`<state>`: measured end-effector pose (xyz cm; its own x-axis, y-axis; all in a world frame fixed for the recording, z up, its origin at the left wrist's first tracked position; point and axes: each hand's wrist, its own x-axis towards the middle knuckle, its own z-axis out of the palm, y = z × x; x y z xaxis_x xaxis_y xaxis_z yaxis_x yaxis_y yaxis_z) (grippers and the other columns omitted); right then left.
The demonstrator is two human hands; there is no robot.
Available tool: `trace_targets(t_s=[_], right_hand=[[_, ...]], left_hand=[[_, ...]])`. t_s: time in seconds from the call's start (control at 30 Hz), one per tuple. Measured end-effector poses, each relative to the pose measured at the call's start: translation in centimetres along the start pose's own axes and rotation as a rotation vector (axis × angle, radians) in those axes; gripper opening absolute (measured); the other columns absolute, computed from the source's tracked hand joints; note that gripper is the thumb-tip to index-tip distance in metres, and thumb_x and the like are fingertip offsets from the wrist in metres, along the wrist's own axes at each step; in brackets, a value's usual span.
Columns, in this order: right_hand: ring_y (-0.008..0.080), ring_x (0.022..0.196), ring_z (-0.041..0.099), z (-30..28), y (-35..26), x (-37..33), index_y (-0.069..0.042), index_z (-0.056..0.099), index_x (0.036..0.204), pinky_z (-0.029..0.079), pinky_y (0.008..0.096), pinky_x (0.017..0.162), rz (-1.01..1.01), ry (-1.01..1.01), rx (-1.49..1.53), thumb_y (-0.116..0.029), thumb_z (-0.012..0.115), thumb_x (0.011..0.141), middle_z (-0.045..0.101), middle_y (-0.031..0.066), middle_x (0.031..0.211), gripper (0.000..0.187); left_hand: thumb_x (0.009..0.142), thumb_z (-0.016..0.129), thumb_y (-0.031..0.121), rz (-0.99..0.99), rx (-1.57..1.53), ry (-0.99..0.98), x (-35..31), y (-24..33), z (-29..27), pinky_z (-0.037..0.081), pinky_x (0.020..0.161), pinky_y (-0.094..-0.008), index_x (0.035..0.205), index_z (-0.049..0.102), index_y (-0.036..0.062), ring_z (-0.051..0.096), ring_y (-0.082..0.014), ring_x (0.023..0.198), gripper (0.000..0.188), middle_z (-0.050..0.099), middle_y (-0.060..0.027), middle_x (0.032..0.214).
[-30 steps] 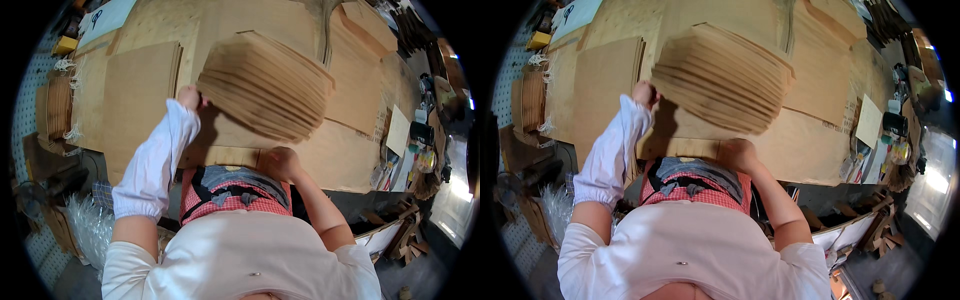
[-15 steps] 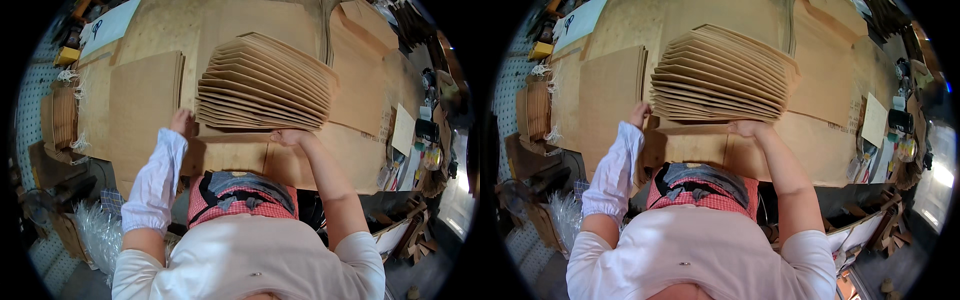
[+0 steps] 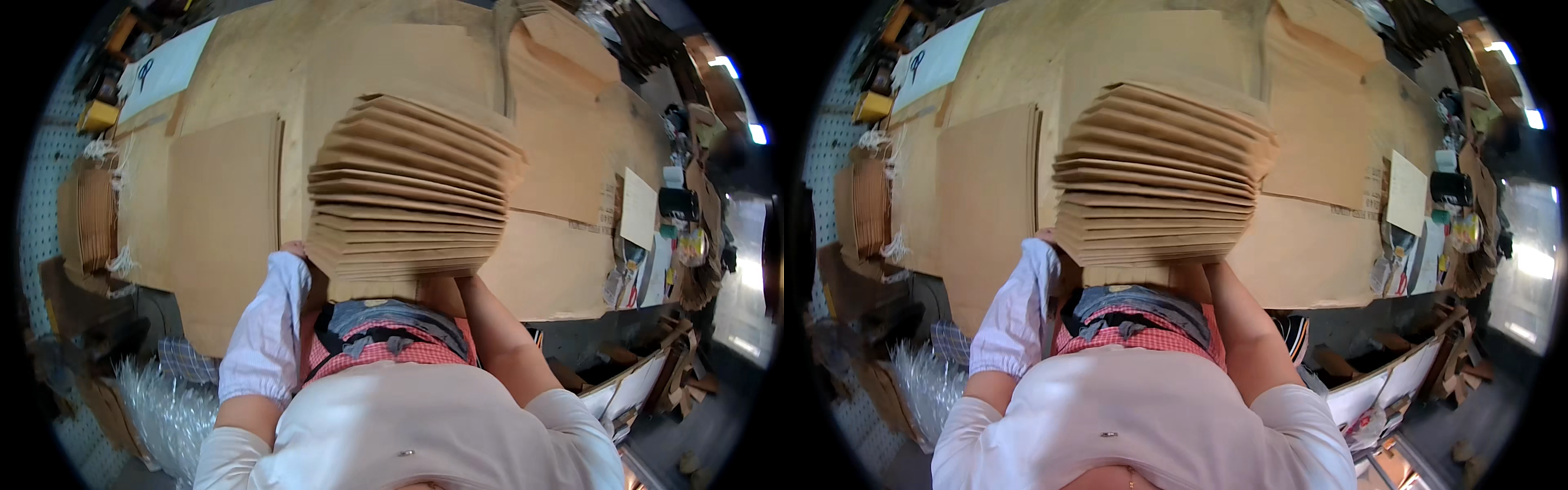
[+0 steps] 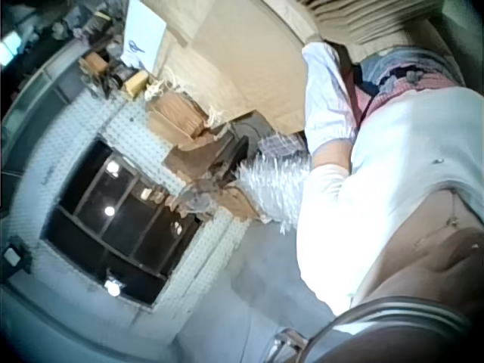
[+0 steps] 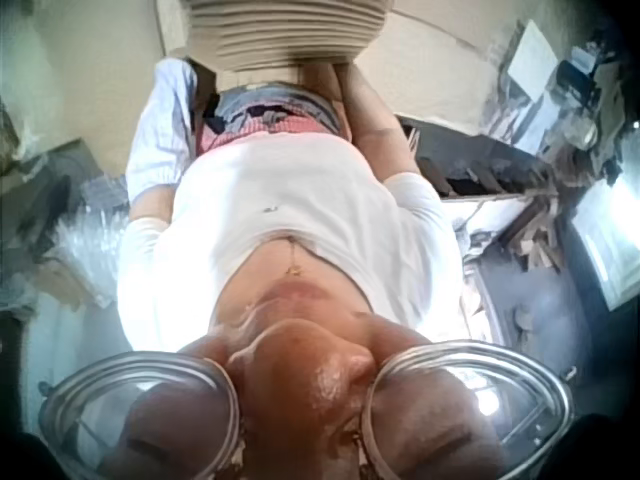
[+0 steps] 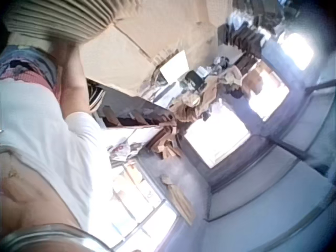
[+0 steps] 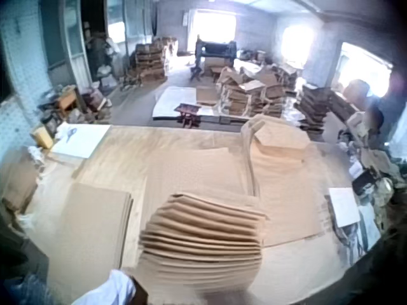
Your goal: The person repeatedly picks up stacks of flat cardboard pieces from a workbench, aligns them, and places them into a growing pile. The person then uses a white string to tie the stack together.
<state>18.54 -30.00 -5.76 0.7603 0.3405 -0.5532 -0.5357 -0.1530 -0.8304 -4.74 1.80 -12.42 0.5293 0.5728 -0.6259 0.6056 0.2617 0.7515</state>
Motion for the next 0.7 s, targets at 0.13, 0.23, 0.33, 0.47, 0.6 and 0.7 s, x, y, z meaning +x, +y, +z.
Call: trace_targets(t_s=[0.13,0.23,0.33,0.47,0.6,0.7], right_hand=[[0.0255,0.107,0.051,-0.4,-0.2,-0.1,-0.01,0.049,0.12,0.041,0.0373,0.092,0.175,0.023,0.513,-0.042,0.045,0.087,0.055,0.0115,0.115,0.046],[0.0254,0.107,0.051,-0.6,-0.4,0.0,-0.009,0.049,0.12,0.041,0.0375,0.092,0.211,0.008,0.656,-0.041,0.044,0.087,0.055,0.0116,0.115,0.046],[0.0254,0.107,0.051,-1.1,-0.5,-0.1,-0.009,0.048,0.12,0.041,0.0377,0.092,0.213,-0.001,0.744,-0.041,0.044,0.088,0.055,0.0116,0.115,0.046],[0.0254,0.107,0.051,-1.4,-0.4,0.1,-0.009,0.048,0.12,0.041,0.0379,0.092,0.215,-0.018,0.83,-0.041,0.044,0.088,0.055,0.0117,0.115,0.046],[0.0254,0.107,0.051,-1.8,-0.3,-0.4,-0.009,0.048,0.121,0.041,0.0381,0.092,0.218,-0.024,0.878,-0.04,0.043,0.088,0.055,0.0118,0.116,0.046],[0.0254,0.107,0.051,-2.4,0.1,-1.2,-0.009,0.048,0.121,0.041,0.0382,0.092,0.234,-0.014,0.901,-0.04,0.043,0.088,0.054,0.0118,0.116,0.045]], left_hand=[[0.086,0.053,0.03,-0.057,-0.003,-0.049,0.5,0.4,-0.8,0.042,0.055,-0.0299,0.082,0.059,0.0053,0.052,-0.014,0.061,0.025,0.057,-0.0044,0.068],[0.086,0.054,0.029,-0.093,0.001,-0.067,0.7,0.0,-1.7,0.042,0.055,-0.0297,0.082,0.059,0.0054,0.052,-0.0139,0.061,0.024,0.057,-0.0046,0.068],[0.086,0.054,0.028,-0.127,0.014,-0.086,0.6,-0.4,-2.2,0.042,0.054,-0.0295,0.083,0.059,0.0056,0.053,-0.0138,0.06,0.023,0.057,-0.0048,0.067],[0.085,0.055,0.027,-0.159,0.032,-0.088,1.3,-0.6,-2.6,0.042,0.053,-0.0292,0.083,0.059,0.0058,0.053,-0.0136,0.06,0.022,0.058,-0.0052,0.067],[0.085,0.055,0.026,-0.192,0.044,-0.109,2.0,-2.3,-3.4,0.042,0.053,-0.029,0.084,0.059,0.006,0.053,-0.0135,0.06,0.021,0.058,-0.0055,0.067],[0.085,0.055,0.025,-0.21,0.075,-0.142,2.8,-4.6,-3.8,0.042,0.052,-0.0288,0.084,0.059,0.0061,0.054,-0.0134,0.059,0.02,0.058,-0.0057,0.066]])
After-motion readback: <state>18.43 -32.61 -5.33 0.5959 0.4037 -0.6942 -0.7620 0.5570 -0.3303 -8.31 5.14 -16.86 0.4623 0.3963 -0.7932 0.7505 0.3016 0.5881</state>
